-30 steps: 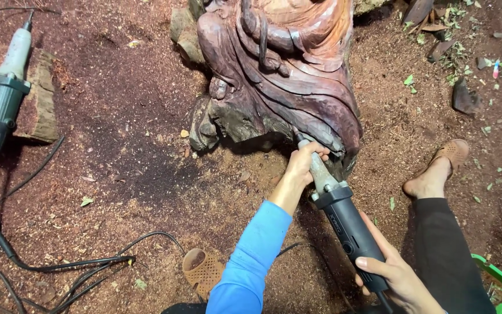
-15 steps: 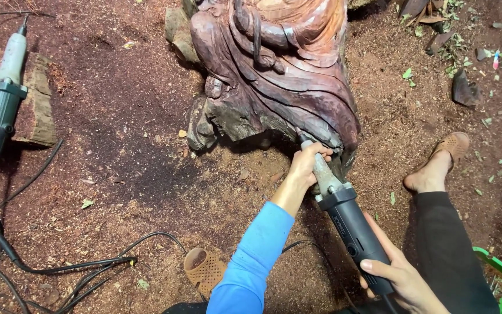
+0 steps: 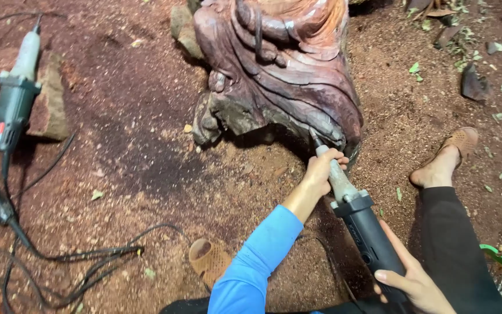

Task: Carving and shaping a wooden statue using a power carving tool in a workshop environment.

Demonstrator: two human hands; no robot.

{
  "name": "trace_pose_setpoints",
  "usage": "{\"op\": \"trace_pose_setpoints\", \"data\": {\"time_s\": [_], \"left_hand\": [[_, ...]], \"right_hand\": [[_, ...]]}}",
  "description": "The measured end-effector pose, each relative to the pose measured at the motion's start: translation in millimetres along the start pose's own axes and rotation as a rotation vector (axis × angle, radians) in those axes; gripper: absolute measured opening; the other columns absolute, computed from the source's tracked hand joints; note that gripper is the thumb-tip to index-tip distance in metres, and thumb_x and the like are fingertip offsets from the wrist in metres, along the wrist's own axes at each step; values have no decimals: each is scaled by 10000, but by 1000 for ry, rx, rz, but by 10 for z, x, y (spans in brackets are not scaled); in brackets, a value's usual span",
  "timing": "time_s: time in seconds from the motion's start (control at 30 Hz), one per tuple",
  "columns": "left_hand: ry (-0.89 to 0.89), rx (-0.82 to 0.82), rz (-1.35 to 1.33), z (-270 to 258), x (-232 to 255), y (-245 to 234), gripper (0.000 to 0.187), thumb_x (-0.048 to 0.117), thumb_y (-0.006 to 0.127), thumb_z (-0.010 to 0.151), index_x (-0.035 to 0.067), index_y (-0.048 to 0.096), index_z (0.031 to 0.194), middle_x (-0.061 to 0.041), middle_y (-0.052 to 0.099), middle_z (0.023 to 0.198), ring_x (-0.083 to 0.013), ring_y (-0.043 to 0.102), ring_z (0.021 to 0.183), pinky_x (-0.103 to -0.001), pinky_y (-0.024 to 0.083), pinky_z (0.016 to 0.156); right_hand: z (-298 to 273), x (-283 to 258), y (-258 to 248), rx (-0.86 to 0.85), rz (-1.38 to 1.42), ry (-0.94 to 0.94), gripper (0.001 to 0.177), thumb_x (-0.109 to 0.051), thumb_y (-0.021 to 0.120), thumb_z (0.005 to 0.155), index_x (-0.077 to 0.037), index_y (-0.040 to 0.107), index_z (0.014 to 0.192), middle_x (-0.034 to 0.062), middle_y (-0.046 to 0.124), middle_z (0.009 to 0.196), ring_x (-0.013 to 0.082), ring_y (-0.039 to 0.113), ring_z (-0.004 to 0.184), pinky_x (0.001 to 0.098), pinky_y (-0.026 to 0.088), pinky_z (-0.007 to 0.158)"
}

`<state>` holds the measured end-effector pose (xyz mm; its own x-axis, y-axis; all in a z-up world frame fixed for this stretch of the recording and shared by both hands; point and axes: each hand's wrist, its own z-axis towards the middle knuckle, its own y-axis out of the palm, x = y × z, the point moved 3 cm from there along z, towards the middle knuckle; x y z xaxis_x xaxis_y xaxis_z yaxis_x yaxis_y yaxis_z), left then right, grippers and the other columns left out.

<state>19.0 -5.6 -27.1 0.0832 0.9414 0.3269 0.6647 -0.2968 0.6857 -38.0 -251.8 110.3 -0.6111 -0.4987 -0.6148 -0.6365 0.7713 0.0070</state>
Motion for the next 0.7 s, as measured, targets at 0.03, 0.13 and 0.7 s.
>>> {"op": "trace_pose_setpoints", "data": {"time_s": [0.03,0.13,0.7], "left_hand": [[38,-18,-61,4,-121,-29,202,125,647,854,-37,648,973,-110,700,861,-163,638,726,-301,529,687],[59,-18,-80,-251,-158,4,170,111,651,861,-32,662,954,-107,705,864,-162,685,756,-294,525,625],[483,241,505,-1906,707,-208,287,99,845,672,30,667,886,-161,744,776,-263,758,703,-430,629,666]], "right_hand": [[-5,72,-110,-29,-43,-58,1129,129,662,695,-298,248,1654,354,707,921,355,610,552,460,481,414],[89,270,-238,-246,51,-130,1136,104,710,653,-240,242,1629,288,686,1163,314,652,531,417,524,441],[718,1245,1470,-586,386,-505,313,-169,755,793,68,649,968,298,616,543,392,704,454,472,534,358]]}}
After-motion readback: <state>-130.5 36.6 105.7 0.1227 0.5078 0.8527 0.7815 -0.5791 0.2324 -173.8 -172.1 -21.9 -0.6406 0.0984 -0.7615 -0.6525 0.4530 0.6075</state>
